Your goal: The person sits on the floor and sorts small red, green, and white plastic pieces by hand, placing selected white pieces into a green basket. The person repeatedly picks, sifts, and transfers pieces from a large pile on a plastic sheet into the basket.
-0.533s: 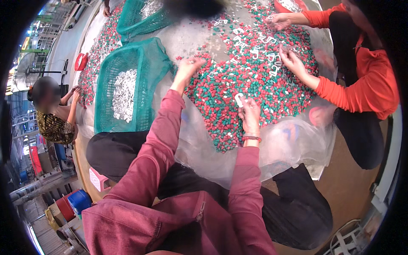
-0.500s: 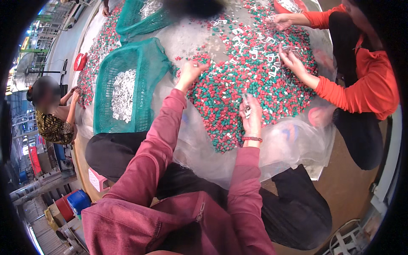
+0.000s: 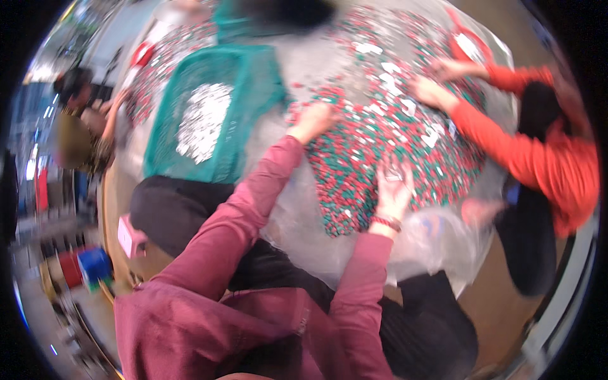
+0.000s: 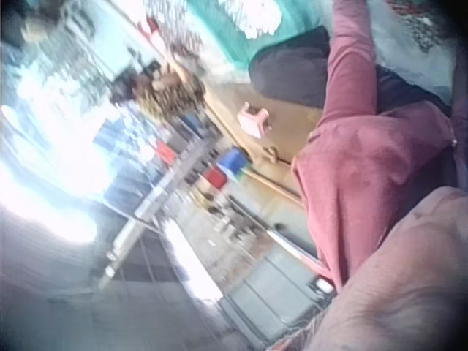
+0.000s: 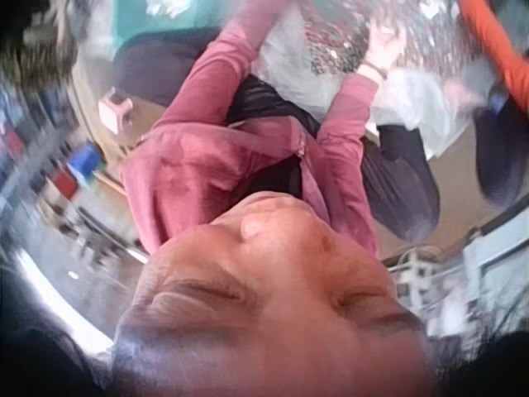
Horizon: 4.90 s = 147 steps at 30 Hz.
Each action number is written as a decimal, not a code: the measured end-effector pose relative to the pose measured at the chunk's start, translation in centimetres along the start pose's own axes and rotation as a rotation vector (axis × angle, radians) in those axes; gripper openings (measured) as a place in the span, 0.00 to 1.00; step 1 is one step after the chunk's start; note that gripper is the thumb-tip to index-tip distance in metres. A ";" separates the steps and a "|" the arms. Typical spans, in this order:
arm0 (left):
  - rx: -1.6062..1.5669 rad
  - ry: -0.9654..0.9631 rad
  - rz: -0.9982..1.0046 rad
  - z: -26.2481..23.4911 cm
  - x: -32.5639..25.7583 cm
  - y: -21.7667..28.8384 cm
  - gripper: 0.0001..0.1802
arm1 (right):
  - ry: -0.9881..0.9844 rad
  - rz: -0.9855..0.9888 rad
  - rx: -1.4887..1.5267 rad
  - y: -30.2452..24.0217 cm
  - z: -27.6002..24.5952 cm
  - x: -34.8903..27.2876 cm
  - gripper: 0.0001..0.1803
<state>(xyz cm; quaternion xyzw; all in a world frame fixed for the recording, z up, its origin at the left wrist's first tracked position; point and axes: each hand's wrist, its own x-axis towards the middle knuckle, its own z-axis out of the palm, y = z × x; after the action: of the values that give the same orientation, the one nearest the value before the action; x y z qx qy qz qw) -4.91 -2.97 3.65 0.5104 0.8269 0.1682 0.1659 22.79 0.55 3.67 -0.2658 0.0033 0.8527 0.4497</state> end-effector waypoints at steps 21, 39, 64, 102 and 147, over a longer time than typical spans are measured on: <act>-3.312 0.512 0.148 -10.7 -7.0 -0.8 0.09 | -0.246 -0.520 -0.865 10.2 16.8 -5.3 0.24; -1.066 -0.124 -0.141 0.6 3.8 6.5 0.18 | 0.356 -0.734 -0.514 1.2 8.7 -1.1 0.23; -0.196 -0.082 0.188 9.6 14.8 13.2 0.34 | 0.302 -0.704 -2.144 -2.6 3.9 10.9 0.35; -1.725 -0.493 -0.275 -3.0 -2.4 6.0 0.11 | 0.116 0.010 -1.049 -1.0 2.6 0.1 0.14; -1.473 -0.295 -0.199 -1.0 1.7 5.1 0.16 | -0.048 -0.011 -0.730 -1.2 5.1 2.8 0.24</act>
<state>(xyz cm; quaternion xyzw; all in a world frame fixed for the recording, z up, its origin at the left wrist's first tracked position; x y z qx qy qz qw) -2.10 0.57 6.63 0.2079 0.5119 0.5915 0.5873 20.14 4.60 7.05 -0.3886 -0.3131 0.8013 0.3298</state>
